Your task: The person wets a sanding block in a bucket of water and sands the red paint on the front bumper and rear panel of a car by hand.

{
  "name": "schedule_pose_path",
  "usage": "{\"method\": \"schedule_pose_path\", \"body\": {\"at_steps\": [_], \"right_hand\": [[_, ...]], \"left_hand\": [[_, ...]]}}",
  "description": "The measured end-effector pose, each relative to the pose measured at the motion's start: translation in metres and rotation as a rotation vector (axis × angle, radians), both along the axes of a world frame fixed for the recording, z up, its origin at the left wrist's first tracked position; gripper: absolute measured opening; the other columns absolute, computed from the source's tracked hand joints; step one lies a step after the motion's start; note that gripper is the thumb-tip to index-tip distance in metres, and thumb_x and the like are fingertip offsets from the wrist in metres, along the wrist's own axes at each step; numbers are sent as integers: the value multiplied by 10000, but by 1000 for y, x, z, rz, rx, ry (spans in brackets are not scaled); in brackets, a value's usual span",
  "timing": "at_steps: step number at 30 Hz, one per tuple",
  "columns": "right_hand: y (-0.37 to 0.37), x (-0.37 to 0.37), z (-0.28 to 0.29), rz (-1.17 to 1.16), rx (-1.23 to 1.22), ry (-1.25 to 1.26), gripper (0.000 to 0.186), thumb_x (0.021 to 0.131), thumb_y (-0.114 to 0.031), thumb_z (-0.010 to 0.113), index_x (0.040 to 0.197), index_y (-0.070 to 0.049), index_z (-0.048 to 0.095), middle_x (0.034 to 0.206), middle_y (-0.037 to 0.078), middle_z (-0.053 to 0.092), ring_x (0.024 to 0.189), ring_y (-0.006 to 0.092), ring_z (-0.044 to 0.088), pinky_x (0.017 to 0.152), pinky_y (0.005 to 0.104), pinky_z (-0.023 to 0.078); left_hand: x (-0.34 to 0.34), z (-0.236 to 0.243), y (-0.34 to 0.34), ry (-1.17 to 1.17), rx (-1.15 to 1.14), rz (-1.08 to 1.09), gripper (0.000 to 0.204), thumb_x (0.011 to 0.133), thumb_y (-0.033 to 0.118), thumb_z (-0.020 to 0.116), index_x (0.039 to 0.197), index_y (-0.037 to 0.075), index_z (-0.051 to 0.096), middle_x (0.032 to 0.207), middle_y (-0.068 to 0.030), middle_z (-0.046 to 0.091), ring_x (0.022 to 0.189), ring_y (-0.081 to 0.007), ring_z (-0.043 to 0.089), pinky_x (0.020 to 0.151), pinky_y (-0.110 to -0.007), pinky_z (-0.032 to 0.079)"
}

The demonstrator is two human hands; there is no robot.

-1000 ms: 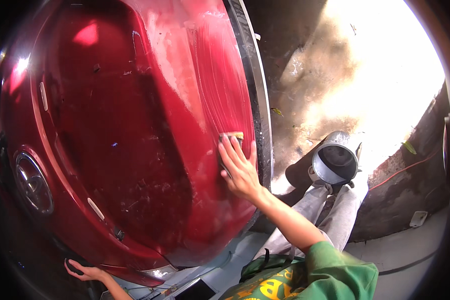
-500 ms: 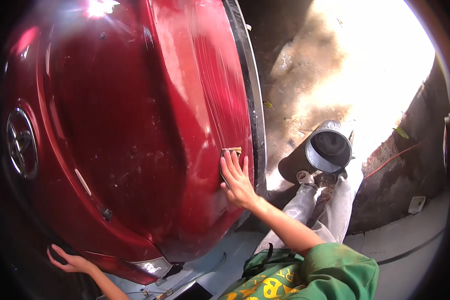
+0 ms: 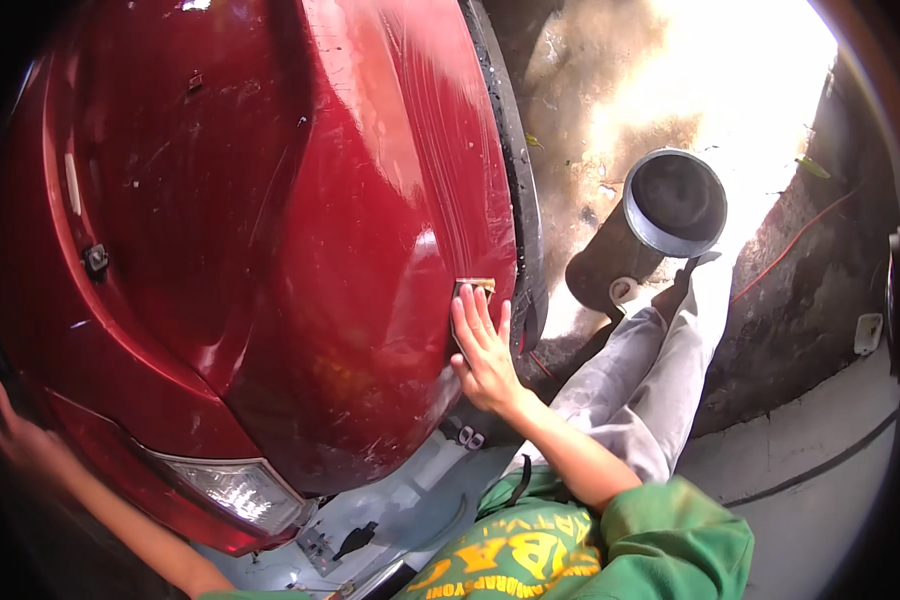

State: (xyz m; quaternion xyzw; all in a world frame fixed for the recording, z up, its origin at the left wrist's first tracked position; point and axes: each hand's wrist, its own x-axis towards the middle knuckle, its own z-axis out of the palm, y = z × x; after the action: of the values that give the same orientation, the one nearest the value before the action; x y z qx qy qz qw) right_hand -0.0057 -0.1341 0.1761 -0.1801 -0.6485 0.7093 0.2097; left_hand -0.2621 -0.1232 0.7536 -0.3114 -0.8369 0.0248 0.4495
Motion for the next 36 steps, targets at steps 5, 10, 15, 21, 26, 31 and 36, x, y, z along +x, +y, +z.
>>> {"method": "schedule_pose_path", "body": {"at_steps": [5, 10, 15, 21, 26, 31, 36], "right_hand": [[116, -114, -11, -247, 220, 22, 582, 1029, -247, 447, 1562, -55, 311, 1653, 136, 256, 1530, 328, 228, 1160, 713, 63], [91, -104, 1, -239, 112, 23, 590, 1019, -250, 493, 1564, -90, 329, 1655, 103, 271, 1531, 322, 238, 1172, 693, 58], [-6, -5, 9, -81, 1, -73, 636, 994, -265, 510, 1578, -99, 320, 1669, 127, 235, 1561, 301, 155, 1183, 657, -3], [156, -152, -25, -259, 117, -46, 537, 1053, -282, 435, 1541, -73, 353, 1645, 141, 273, 1532, 310, 226, 1190, 663, 102], [8, -28, 6, -69, 14, -43, 713, 999, -263, 498, 1595, -15, 198, 1679, 207, 110, 1562, 374, 48, 1195, 641, 34], [37, -37, -16, -120, 123, -57, 666, 1027, -283, 456, 1586, -12, 217, 1668, 207, 158, 1550, 387, 115, 1185, 669, 86], [127, -132, -45, -294, 160, -108, 586, 1043, -256, 461, 1547, -9, 292, 1649, 187, 231, 1525, 382, 205, 1156, 679, 222]], "left_hand": [[-11, -6, 0, -110, 137, -74, 527, 829, 250, 816, 1253, 8, 617, 1276, -135, 620, 1129, -246, 618, 943, -381, 559], [-16, -3, -3, -152, 191, -86, 653, 788, 240, 850, 1311, -14, 553, 1265, -158, 618, 1102, -267, 633, 902, -393, 584], [-20, 6, -4, -194, 253, -65, 783, 748, 229, 884, 1369, -37, 489, 1255, -182, 615, 1075, -287, 647, 861, -405, 609], [-15, -21, 18, -239, 239, -110, 771, 739, 224, 890, 1361, -36, 516, 1286, -177, 598, 1088, -286, 639, 843, -380, 619], [-5, -4, -2, -109, 21, -33, 690, 748, 250, 881, 1301, -37, 585, 1341, -161, 555, 1155, -268, 604, 858, -344, 615], [-1, -11, 9, -84, 117, 62, 647, 777, 286, 856, 1301, 2, 606, 1344, -161, 547, 1162, -259, 596, 904, -331, 601], [-36, 7, -9, -145, 127, -119, 476, 832, 247, 808, 1206, -10, 667, 1244, -127, 642, 1075, -234, 639, 895, -345, 580]]}}
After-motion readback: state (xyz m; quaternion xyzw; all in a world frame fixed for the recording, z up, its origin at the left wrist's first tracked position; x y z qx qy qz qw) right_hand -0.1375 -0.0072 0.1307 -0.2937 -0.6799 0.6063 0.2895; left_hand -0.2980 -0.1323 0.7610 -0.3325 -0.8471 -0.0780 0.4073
